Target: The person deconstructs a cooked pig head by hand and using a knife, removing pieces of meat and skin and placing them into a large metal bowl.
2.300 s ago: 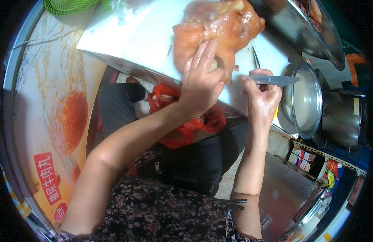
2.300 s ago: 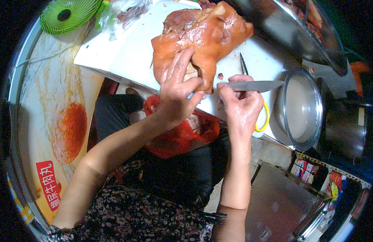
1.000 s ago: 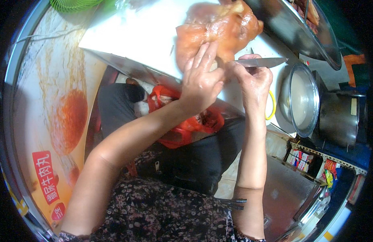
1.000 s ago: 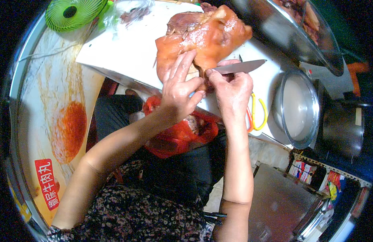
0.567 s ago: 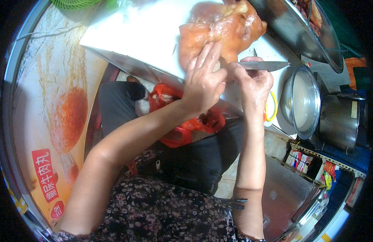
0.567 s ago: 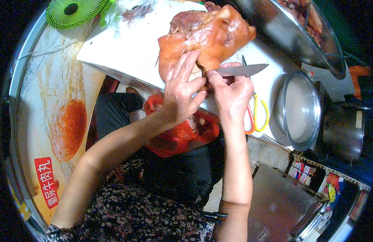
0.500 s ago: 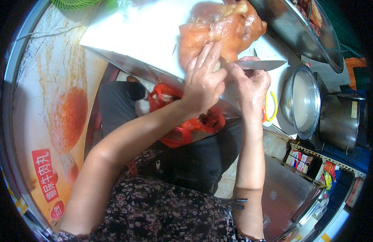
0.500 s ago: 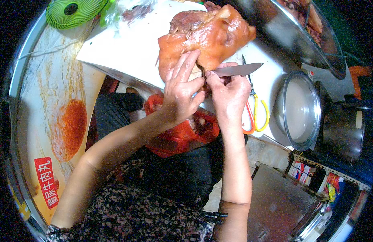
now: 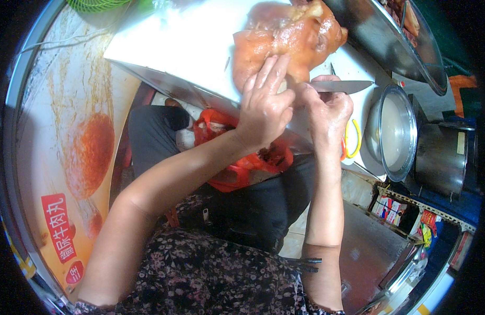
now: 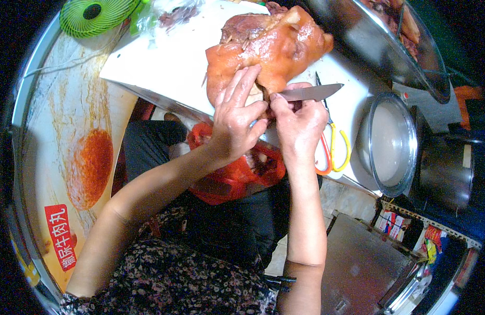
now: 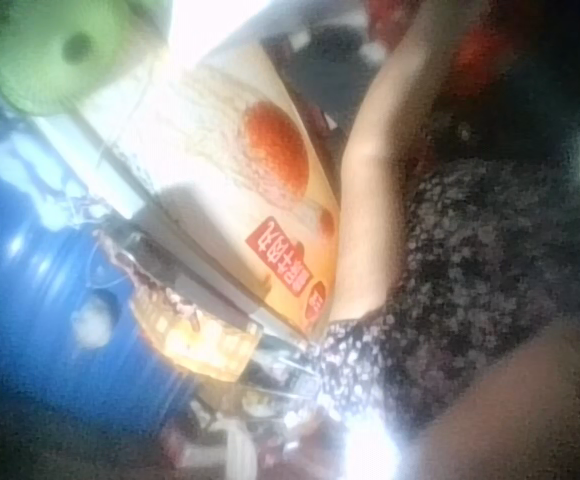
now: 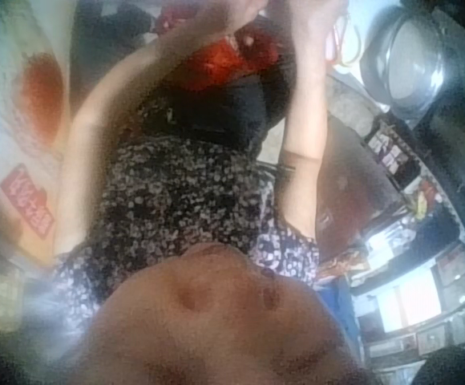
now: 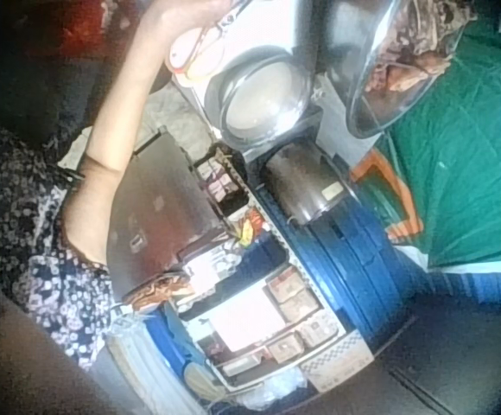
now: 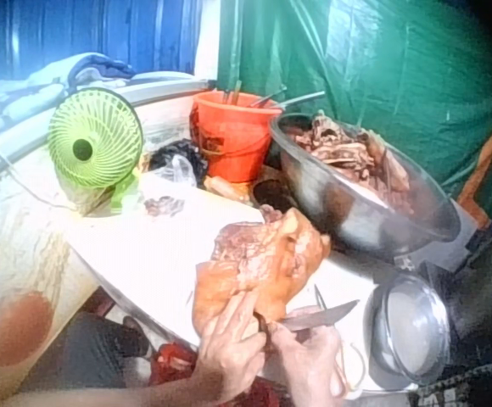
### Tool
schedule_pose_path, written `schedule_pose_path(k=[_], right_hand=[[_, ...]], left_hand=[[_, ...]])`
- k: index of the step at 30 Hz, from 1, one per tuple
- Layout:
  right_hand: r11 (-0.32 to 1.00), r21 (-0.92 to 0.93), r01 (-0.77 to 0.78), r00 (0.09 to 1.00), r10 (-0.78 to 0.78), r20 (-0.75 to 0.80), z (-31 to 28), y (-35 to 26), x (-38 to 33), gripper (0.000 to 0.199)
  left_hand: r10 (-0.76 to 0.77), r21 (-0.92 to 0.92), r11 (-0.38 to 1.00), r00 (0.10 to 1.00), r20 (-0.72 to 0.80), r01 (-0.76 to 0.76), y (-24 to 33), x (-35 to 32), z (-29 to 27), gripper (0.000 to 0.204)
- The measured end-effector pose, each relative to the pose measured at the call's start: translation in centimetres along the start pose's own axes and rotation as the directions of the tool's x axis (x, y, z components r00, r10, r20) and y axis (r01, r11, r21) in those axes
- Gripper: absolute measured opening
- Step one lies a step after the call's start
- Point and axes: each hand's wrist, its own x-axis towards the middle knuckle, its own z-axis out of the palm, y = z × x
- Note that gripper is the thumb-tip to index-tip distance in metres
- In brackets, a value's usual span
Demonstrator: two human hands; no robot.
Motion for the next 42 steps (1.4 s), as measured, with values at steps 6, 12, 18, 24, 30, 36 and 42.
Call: schedule_pose_path(k=[6,12,18,24,30,36,42], right_hand=[[0.996,0.092,-0.021,1.0,0.022,-0.006,-0.6,0.0,0.1,0.013],[0.998,0.065,-0.005,1.0,0.006,-0.016,-0.2,0.7,-0.1,0.015],[0.989,0.139,-0.045,0.999,0.046,-0.003,-0.4,0.0,-0.3,0.014],[1.0,0.013,0.008,0.999,-0.008,-0.031,-0.3,0.6,-0.1,0.015],[0.992,0.116,-0.042,0.999,0.044,-0.011,-0.3,0.3,0.0,0.014],[1.0,-0.007,-0.022,0.998,0.021,-0.057,-0.9,1.5,0.6,0.015],[0.997,0.067,-0.026,1.0,0.027,-0.012,-0.2,0.4,-0.1,0.015]], left_hand=[[-0.005,-0.02,1.0,1.0,-0.009,0.004,0.1,0.0,0.1,0.022],[-0.001,-0.007,1.0,1.0,-0.006,0.001,0.0,-0.1,0.1,0.023],[-0.001,0.0,1.0,1.0,-0.007,0.001,0.1,-0.1,0.1,0.023],[0.009,-0.017,1.0,1.0,-0.015,-0.009,-0.1,-0.1,0.3,0.024],[-0.006,-0.016,1.0,1.0,-0.007,0.006,0.1,-0.1,0.1,0.024],[-0.004,-0.021,1.0,1.0,-0.006,0.004,0.2,0.0,0.1,0.025],[-0.01,-0.015,1.0,1.0,0.001,0.01,0.1,0.0,0.0,0.024]])
